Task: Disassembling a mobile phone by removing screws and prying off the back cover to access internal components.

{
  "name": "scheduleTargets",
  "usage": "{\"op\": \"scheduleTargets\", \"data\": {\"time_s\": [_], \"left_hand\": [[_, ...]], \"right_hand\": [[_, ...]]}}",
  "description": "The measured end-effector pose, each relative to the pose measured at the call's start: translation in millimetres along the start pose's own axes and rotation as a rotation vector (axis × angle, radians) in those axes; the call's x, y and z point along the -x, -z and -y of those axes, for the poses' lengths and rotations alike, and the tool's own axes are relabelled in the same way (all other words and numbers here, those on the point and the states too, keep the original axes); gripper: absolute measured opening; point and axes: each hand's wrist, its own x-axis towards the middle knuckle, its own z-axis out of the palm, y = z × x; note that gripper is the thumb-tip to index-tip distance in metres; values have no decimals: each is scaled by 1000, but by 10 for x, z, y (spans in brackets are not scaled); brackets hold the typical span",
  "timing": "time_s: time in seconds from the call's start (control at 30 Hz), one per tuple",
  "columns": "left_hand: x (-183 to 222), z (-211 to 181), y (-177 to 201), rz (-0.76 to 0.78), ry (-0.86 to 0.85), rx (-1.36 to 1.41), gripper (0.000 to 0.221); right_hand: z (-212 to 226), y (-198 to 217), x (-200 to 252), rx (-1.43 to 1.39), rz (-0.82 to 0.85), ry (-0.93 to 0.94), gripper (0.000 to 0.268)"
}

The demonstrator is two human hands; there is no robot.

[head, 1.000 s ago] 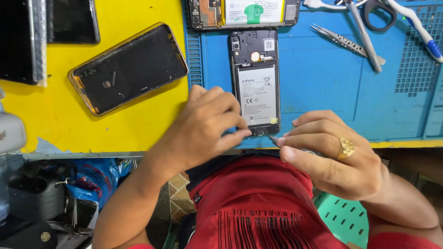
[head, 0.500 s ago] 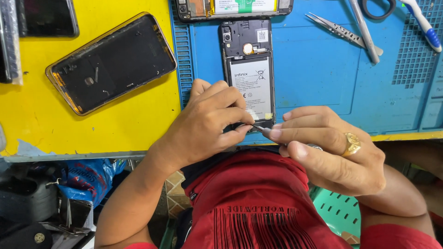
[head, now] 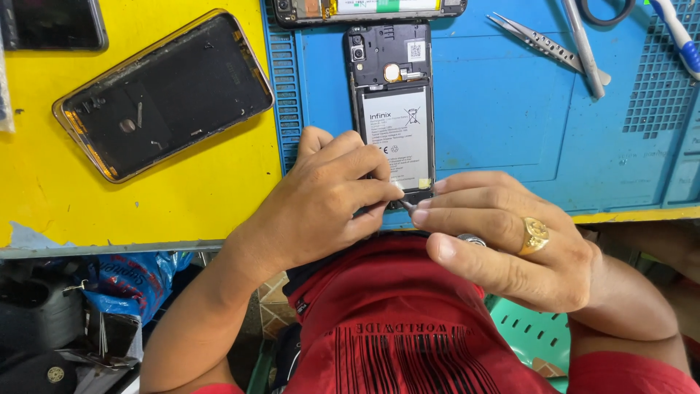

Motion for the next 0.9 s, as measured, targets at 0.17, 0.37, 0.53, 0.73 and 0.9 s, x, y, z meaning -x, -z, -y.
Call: {"op": "scheduleTargets", "data": {"time_s": [0.17, 0.37, 0.53, 0.73, 0.9], "left_hand": [[22, 0, 3, -5, 10, 14, 7], [53, 11, 18, -20, 16, 2, 7], [82, 24, 128, -93, 22, -81, 3], [197, 131, 703, -232, 55, -556, 9], [420, 383, 1172, -294, 155, -727, 6]], "right_hand": [[-17, 23, 1, -67, 41, -29, 25], [-26, 8, -10, 49, 8, -27, 23], [-19, -26, 38, 177, -72, -77, 30], [18, -37, 25, 212, -120, -93, 31], [2, -36, -6, 82, -79, -77, 21]]}}
